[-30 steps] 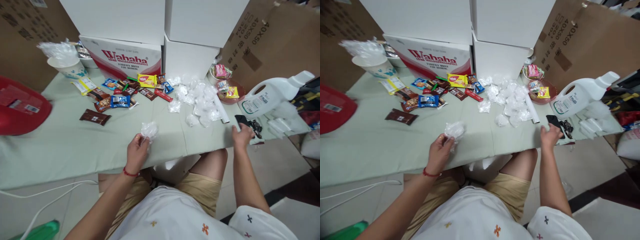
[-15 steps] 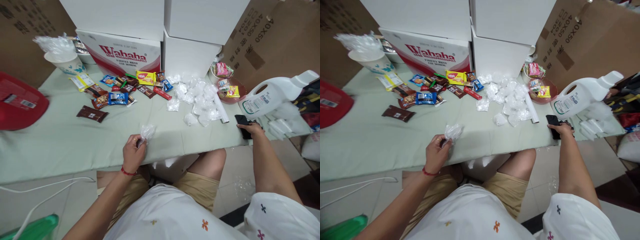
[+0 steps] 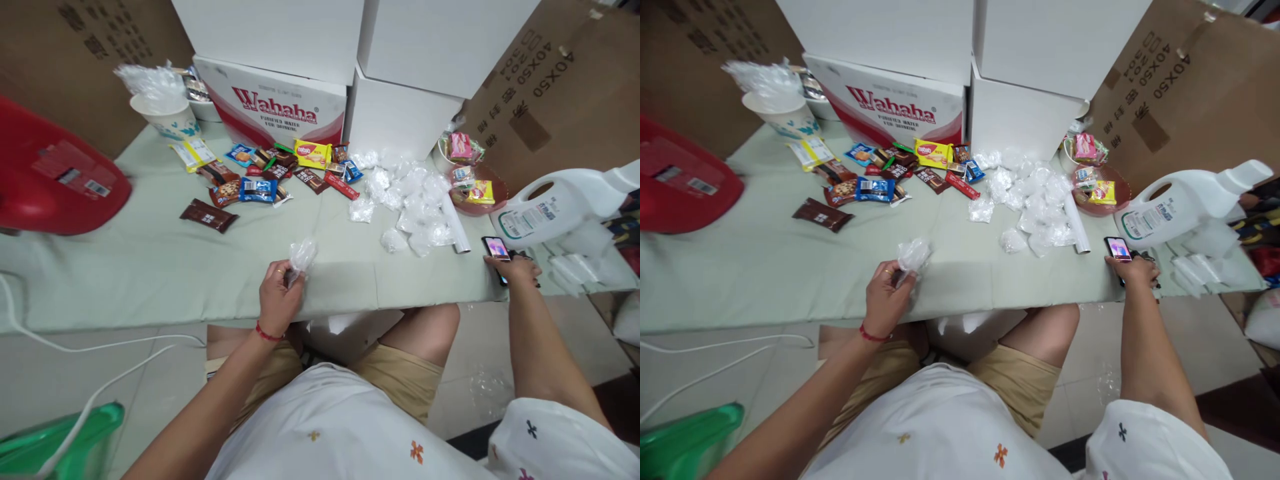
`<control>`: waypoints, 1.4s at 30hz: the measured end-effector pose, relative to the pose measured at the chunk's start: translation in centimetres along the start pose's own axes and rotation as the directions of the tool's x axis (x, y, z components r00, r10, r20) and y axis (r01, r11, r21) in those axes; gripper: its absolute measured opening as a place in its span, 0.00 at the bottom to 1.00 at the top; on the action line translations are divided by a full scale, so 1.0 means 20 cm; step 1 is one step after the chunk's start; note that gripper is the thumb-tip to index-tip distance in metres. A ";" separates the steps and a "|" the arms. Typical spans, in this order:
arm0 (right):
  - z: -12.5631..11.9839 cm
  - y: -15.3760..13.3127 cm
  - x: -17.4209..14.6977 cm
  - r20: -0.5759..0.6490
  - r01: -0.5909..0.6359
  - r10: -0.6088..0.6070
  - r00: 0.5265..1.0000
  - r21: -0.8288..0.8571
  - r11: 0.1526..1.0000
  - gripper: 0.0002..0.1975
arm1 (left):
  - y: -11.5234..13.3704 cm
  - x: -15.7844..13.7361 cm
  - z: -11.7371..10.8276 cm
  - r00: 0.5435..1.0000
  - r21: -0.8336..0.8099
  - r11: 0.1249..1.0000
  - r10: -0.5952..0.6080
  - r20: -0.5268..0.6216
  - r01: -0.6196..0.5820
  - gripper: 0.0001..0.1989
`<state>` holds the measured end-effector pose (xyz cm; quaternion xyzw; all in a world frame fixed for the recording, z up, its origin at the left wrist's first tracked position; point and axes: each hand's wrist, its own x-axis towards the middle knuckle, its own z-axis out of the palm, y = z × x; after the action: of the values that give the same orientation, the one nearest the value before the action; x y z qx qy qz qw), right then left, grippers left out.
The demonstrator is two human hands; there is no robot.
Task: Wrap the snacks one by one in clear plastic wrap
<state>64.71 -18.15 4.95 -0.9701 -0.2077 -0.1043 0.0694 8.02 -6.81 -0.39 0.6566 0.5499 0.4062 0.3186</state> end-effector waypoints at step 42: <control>-0.09 -1.08 -1.55 0.396 -0.346 -0.629 0.669 0.915 0.209 0.20 | 0.07 -0.07 0.02 0.911 -0.022 0.916 0.402 0.091 -0.401 0.42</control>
<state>27.78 -10.92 1.57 -0.6268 -0.3337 0.4326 0.5555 8.98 -8.51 0.26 0.7735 0.3873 0.4323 0.2547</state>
